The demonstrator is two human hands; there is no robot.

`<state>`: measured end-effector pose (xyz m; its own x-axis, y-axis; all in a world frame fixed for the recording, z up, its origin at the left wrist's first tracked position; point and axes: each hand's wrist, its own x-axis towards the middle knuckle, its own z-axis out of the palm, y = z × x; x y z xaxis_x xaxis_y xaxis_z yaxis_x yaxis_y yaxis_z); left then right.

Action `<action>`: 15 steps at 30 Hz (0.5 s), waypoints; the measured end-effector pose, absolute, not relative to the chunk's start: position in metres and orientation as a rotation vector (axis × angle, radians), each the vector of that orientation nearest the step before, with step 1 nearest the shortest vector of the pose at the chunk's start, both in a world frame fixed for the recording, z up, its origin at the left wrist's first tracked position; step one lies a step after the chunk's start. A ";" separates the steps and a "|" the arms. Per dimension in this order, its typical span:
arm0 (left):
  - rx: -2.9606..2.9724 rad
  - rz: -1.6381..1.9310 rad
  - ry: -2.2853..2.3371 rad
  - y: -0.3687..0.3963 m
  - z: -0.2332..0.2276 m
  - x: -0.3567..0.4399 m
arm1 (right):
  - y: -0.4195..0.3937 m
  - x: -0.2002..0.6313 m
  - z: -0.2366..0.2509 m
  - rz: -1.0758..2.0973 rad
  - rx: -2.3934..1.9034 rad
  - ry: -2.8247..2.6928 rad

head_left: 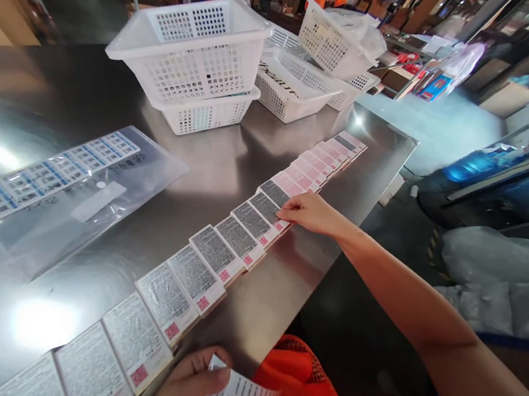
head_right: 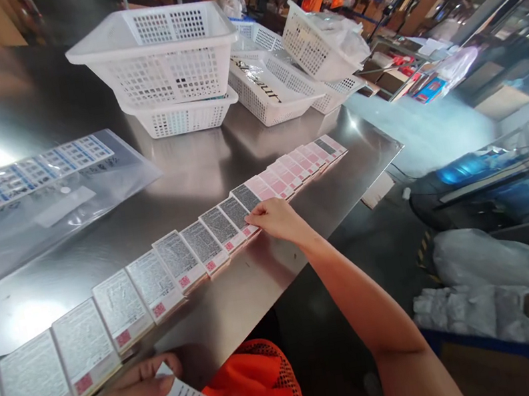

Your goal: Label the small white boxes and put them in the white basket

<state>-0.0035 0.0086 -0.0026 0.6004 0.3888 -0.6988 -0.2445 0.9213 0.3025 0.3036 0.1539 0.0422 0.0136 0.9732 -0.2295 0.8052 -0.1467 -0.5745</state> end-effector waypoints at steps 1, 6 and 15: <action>0.190 0.366 0.851 0.008 -0.002 -0.003 | 0.154 0.304 0.042 0.847 -2.018 -1.848; 0.202 0.348 0.849 0.009 0.000 -0.004 | 0.155 0.303 0.041 0.830 -2.029 -1.872; 0.191 0.337 0.844 0.009 0.001 -0.004 | 0.153 0.300 0.041 0.770 -2.027 -1.836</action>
<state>-0.0038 0.0088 0.0012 0.6156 0.3656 -0.6981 -0.2152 0.9302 0.2974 0.2996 0.1526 0.0413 0.0401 0.9816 -0.1868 0.8213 -0.1388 -0.5534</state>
